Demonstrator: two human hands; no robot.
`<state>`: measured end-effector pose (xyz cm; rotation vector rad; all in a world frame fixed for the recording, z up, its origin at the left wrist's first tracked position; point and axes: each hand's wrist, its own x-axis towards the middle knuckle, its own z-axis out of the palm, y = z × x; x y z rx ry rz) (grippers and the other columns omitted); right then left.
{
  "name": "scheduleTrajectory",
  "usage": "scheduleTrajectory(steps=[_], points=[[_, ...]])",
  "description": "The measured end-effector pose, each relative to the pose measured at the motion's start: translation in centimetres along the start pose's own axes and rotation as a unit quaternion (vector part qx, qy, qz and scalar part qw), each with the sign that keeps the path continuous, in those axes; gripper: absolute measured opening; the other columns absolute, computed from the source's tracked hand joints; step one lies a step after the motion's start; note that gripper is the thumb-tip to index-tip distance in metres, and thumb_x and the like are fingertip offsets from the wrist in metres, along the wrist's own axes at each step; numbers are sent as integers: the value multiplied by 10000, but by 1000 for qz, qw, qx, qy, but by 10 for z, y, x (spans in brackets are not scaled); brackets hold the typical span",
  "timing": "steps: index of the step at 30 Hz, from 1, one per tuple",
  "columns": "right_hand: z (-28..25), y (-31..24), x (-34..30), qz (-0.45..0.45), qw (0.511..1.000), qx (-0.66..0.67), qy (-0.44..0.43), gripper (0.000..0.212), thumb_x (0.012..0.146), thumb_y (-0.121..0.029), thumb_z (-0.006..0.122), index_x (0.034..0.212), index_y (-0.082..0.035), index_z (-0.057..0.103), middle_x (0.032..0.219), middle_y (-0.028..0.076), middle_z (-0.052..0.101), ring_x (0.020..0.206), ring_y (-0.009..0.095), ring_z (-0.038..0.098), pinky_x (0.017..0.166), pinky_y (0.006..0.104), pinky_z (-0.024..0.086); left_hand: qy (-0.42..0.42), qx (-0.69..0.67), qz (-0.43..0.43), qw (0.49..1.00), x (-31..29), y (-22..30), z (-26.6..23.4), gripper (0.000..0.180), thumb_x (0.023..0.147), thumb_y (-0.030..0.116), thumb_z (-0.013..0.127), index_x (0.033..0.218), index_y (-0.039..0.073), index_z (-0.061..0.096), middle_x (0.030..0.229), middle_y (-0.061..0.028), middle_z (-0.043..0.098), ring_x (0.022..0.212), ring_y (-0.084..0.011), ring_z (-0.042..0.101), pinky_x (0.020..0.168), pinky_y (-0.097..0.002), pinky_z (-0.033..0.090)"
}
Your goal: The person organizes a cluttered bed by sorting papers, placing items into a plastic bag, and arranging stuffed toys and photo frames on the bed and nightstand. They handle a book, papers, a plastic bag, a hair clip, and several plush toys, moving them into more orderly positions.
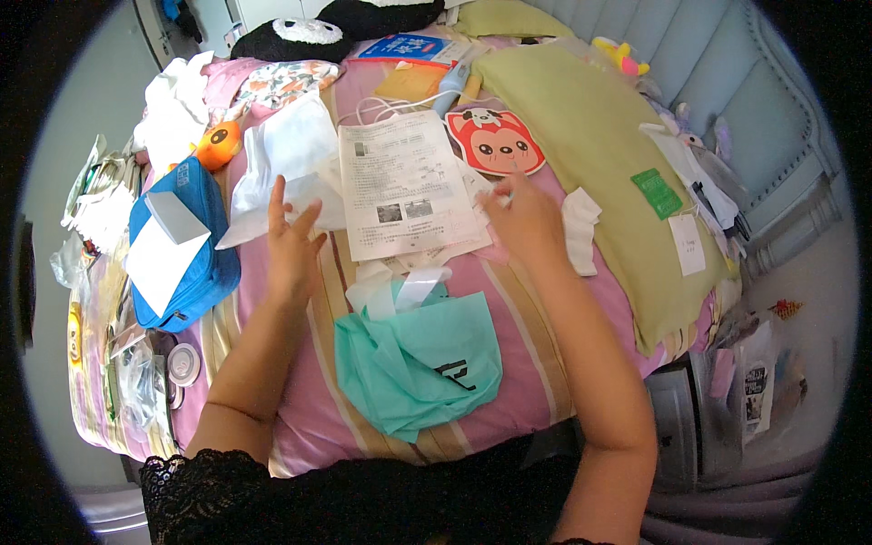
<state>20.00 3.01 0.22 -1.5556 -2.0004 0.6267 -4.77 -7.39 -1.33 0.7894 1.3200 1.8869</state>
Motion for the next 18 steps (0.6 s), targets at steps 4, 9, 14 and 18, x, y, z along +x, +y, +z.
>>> scheduleTrajectory(steps=[4,9,14,18], points=[[19,24,31,-121,965,-216,88,474,741,-372,655,996,20,577,919,165,619,867,308,599,728,390,476,-69,-72,32,995,12,-16,-3,619,834,-1,530,1382,76,253,1216,-118,413,1011,-177,493,862,-317,408],[37,-24,30,24,975,-202,-89,618,768,-464,597,1228,-76,459,1099,187,568,998,328,561,785,419,468,-100,-161,-116,975,-20,-26,6,573,840,-17,510,1364,68,296,1184,-138,503,1019,-199,525,853,-302,456],[53,-18,38,-10,965,-252,-74,722,761,-456,610,1347,-130,340,1135,184,561,1012,285,570,801,407,469,-159,-177,-274,932,-19,-15,7,457,852,-8,497,1286,56,372,1137,-137,535,1004,-218,546,852,-320,472],[53,-2,47,34,985,72,-154,613,737,-317,664,1252,-59,454,1078,176,583,952,260,585,788,371,464,-140,-161,-261,942,-12,-16,9,307,848,-37,480,1143,40,443,1102,-132,547,961,-206,559,829,-316,481]])
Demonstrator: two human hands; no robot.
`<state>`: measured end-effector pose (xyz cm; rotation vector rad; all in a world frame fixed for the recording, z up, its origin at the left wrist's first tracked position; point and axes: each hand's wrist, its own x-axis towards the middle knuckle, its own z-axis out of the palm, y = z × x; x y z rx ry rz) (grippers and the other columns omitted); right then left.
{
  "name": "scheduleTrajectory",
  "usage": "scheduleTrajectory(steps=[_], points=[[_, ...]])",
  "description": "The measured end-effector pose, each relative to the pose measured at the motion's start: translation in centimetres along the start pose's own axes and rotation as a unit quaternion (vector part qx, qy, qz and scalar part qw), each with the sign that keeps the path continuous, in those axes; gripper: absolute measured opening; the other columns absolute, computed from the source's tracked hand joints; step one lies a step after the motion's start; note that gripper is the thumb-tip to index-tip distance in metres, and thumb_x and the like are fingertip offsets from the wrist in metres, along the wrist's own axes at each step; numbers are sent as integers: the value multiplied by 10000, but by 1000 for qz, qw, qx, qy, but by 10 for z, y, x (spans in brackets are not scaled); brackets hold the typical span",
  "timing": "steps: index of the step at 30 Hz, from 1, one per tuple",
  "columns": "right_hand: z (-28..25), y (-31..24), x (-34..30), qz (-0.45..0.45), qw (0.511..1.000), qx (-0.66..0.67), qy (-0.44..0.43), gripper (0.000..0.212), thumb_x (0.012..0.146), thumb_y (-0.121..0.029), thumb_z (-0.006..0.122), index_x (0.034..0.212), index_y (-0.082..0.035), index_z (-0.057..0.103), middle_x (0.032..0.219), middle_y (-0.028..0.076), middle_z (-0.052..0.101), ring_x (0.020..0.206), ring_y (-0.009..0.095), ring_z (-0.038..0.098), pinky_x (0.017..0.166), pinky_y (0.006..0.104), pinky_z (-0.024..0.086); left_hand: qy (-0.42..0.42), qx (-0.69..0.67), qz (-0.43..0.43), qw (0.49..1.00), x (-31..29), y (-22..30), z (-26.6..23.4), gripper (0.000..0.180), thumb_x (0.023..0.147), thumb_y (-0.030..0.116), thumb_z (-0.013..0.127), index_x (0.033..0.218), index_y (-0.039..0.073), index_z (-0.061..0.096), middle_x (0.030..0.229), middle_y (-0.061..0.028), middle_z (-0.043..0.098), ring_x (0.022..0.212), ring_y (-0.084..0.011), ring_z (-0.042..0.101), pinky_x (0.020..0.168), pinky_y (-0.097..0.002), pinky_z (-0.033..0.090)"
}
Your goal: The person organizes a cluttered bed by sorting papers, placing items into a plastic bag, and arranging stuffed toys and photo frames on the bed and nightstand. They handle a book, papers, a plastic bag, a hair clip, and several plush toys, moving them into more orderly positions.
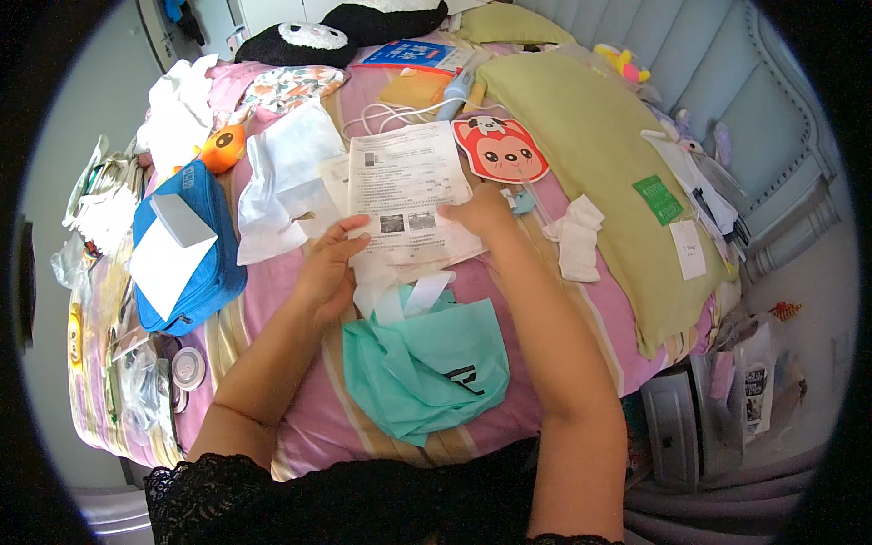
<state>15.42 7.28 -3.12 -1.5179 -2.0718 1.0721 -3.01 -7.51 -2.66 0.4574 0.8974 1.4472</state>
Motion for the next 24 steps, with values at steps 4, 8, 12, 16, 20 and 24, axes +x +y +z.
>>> scheduleTrajectory(steps=[4,8,12,16,20,24], points=[[-19,-36,-16,-163,982,45,86,401,719,-160,675,1063,9,558,963,147,616,827,244,603,734,335,462,-32,40,185,981,12,-5,-16,332,819,-108,451,1112,49,451,1105,-120,547,920,-183,561,810,-301,478],[-45,-84,-50,-221,938,224,141,300,764,-143,647,988,27,543,935,135,622,827,177,598,712,295,466,-93,89,295,947,2,19,-8,394,839,-52,467,1204,86,408,1191,-114,516,1019,-169,535,802,-262,464],[-45,-78,-67,-256,913,296,115,343,772,-119,645,1063,30,539,995,109,622,862,151,591,749,287,471,-97,54,308,945,3,27,-4,476,841,33,547,1278,66,362,1204,-123,517,1060,-172,522,863,-310,437],[-19,-62,-76,-194,900,388,-28,392,737,-58,675,1104,11,559,1018,94,627,883,145,590,783,284,469,-71,113,274,952,8,23,-12,451,800,55,626,1209,22,440,1145,-107,561,1013,-179,547,871,-303,432],[-12,-58,-72,-190,901,388,-29,362,741,-35,671,1088,6,577,1035,99,622,918,166,591,806,301,475,-127,125,223,958,12,30,-26,344,787,83,652,1107,7,551,1062,-88,610,952,-185,581,842,-309,453],[-12,-61,-74,-206,916,345,-11,375,785,-92,646,1131,10,544,1107,122,579,1009,184,550,823,320,464,-90,115,186,972,11,28,-23,322,816,95,626,1117,9,546,1071,-85,603,949,-178,579,825,-316,462]])
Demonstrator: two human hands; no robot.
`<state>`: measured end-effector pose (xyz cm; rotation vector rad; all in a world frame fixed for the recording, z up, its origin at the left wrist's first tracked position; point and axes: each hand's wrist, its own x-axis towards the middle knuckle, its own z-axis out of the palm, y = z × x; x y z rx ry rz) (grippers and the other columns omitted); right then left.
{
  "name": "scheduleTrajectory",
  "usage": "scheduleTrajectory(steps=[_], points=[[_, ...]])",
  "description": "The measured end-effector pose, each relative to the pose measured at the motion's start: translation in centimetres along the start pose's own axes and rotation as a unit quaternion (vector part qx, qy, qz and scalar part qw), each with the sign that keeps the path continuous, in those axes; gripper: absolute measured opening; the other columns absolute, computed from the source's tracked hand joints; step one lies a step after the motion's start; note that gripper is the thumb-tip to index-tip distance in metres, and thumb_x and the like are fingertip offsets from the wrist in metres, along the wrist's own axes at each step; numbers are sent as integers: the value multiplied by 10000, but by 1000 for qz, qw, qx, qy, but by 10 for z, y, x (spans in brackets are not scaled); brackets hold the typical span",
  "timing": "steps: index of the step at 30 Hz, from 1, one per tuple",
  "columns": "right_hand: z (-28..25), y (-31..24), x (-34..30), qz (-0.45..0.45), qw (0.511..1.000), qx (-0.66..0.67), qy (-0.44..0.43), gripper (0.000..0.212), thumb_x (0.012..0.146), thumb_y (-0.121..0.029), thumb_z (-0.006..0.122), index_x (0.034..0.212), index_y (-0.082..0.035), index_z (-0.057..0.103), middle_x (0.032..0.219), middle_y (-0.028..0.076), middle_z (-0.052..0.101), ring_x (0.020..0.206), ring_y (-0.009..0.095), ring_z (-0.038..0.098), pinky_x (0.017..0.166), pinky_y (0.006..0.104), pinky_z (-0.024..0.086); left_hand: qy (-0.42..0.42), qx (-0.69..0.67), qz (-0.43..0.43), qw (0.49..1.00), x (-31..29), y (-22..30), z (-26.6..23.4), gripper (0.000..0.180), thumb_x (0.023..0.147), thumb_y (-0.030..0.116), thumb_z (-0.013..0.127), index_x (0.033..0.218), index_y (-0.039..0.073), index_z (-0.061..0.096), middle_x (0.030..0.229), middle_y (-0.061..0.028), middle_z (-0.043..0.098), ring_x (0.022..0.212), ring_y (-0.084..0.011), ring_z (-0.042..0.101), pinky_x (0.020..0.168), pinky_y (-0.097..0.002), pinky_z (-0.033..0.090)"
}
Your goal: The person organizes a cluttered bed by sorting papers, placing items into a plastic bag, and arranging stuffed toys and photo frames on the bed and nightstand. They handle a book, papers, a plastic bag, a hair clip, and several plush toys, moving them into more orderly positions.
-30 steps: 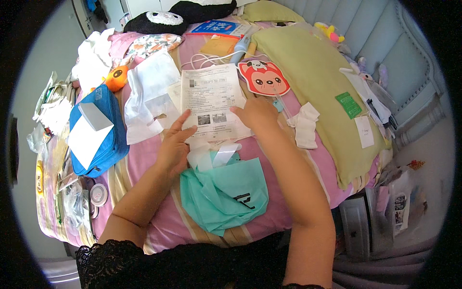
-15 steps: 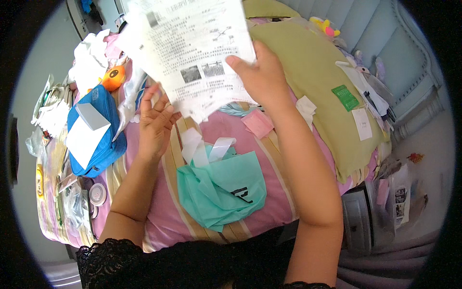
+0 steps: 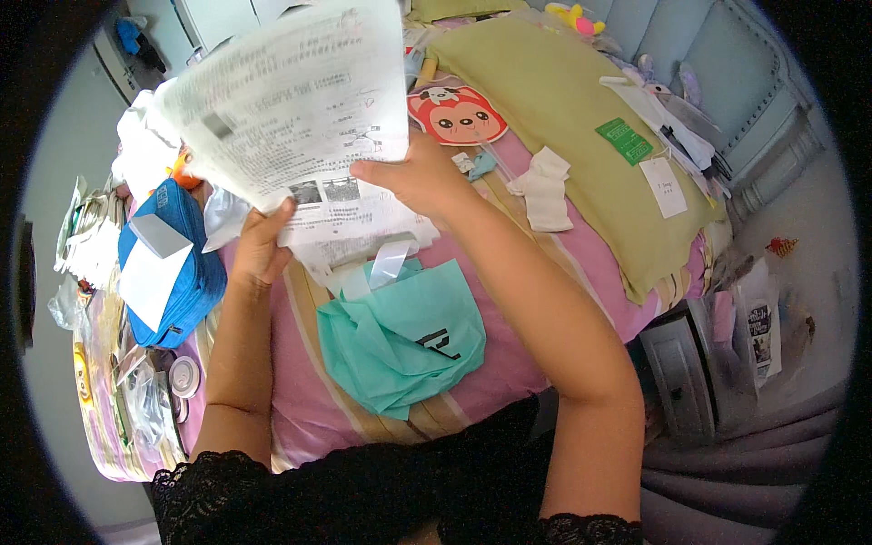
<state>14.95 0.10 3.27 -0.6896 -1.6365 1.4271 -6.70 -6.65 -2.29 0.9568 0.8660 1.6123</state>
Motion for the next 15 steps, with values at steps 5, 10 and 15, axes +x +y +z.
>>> scheduleTrajectory(steps=[5,10,15], points=[[-20,4,-37,-104,919,-356,138,658,682,-313,725,1202,-20,446,1123,177,541,1068,287,503,909,367,393,139,41,146,979,19,-1,-33,246,868,56,542,1106,-5,532,1044,-90,598,906,-182,590,786,-297,482],[1,19,-121,8,902,-416,-112,703,645,-257,748,1228,-33,425,1130,166,538,1131,302,457,920,379,377,191,-48,141,970,13,22,-21,273,898,45,470,1140,-78,444,1048,-181,560,881,-258,597,753,-348,526],[15,46,-95,42,960,-277,10,685,676,-280,720,1246,-39,426,1151,191,530,1109,316,486,937,386,369,-75,-217,83,970,8,27,-61,402,897,156,510,1214,-68,406,911,-118,560,602,-127,518,485,-190,411]])
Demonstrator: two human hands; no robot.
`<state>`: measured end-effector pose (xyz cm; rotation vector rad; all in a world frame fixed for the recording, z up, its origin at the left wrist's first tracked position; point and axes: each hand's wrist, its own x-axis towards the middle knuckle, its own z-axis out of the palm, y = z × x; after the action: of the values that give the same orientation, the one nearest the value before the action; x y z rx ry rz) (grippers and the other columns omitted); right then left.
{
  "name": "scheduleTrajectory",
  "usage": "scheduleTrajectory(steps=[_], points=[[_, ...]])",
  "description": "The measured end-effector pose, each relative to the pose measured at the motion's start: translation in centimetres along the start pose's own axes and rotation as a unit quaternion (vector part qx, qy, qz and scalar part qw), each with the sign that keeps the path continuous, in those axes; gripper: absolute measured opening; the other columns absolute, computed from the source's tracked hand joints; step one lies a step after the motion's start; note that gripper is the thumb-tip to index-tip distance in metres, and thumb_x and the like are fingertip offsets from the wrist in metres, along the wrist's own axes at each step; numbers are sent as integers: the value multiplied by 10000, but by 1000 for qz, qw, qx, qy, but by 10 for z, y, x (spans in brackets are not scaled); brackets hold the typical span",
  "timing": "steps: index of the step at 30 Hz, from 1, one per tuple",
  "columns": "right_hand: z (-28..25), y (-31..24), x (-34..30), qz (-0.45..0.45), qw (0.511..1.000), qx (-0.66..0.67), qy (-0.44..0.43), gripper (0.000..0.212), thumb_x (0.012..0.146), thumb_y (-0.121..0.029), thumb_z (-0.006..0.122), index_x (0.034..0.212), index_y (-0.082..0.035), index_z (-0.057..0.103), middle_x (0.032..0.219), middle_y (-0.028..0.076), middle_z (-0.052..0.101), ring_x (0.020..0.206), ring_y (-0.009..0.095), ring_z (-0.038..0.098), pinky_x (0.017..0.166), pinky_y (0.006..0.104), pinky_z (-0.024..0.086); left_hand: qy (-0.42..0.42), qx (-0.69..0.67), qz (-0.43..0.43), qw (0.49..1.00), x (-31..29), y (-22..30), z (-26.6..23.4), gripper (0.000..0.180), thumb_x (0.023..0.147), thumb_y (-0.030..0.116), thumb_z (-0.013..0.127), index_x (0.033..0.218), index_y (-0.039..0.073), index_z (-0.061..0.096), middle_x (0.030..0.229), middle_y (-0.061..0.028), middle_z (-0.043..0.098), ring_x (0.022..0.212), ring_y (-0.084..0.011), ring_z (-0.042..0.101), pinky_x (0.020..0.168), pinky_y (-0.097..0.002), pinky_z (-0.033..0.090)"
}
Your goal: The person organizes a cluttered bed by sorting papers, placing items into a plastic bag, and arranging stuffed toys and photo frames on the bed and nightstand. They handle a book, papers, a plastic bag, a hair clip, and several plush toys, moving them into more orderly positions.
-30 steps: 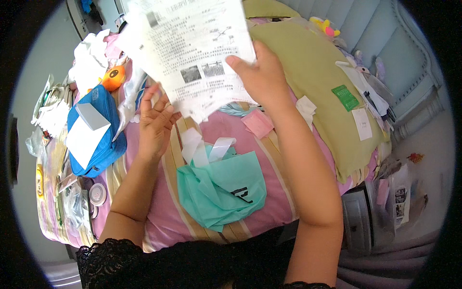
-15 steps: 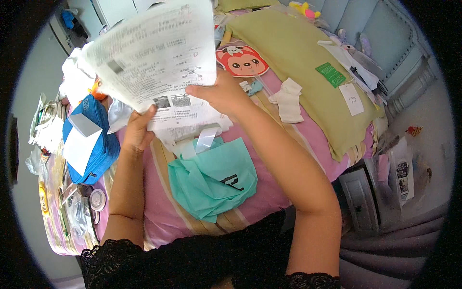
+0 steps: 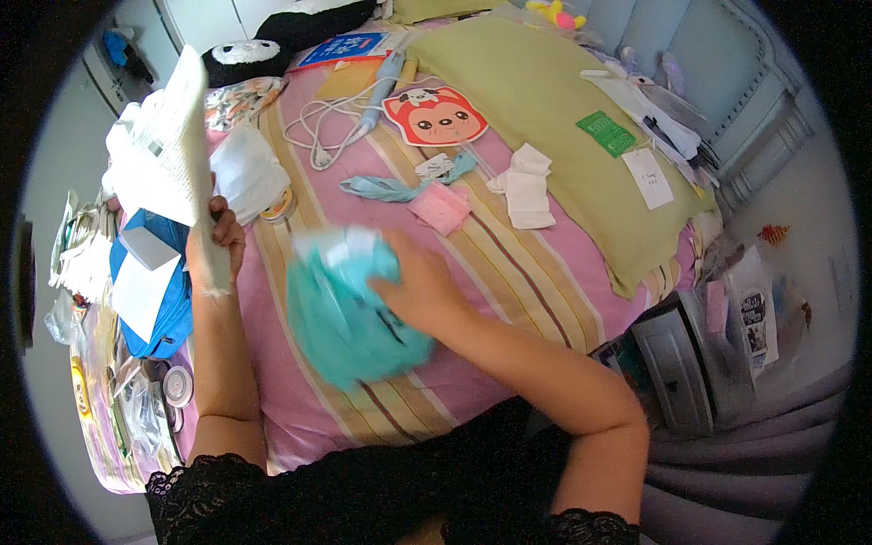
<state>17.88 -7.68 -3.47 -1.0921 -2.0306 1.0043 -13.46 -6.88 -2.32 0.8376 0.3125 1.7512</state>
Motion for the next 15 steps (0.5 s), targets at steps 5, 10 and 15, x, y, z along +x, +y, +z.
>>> scheduleTrajectory(steps=[5,10,15], points=[[-9,24,59,-101,989,-85,60,656,730,-349,659,1272,-66,423,1210,203,482,1106,345,471,929,391,387,-40,-72,5,997,-3,9,32,461,900,184,504,1289,-14,356,818,-86,550,478,-76,400,390,-175,283],[-51,45,68,65,928,-347,116,763,683,-481,664,1283,-78,420,1251,195,429,1158,361,409,959,443,352,223,252,-45,941,-7,-21,55,364,897,175,507,1213,3,454,814,-39,552,541,-76,505,446,-146,418],[-22,83,88,-49,969,-241,-14,602,663,-479,666,1157,-151,557,1122,232,511,1062,375,492,923,427,397,184,105,-128,969,-18,-74,70,354,885,147,519,1186,-27,452,1000,-122,588,801,-192,602,699,-278,501]])
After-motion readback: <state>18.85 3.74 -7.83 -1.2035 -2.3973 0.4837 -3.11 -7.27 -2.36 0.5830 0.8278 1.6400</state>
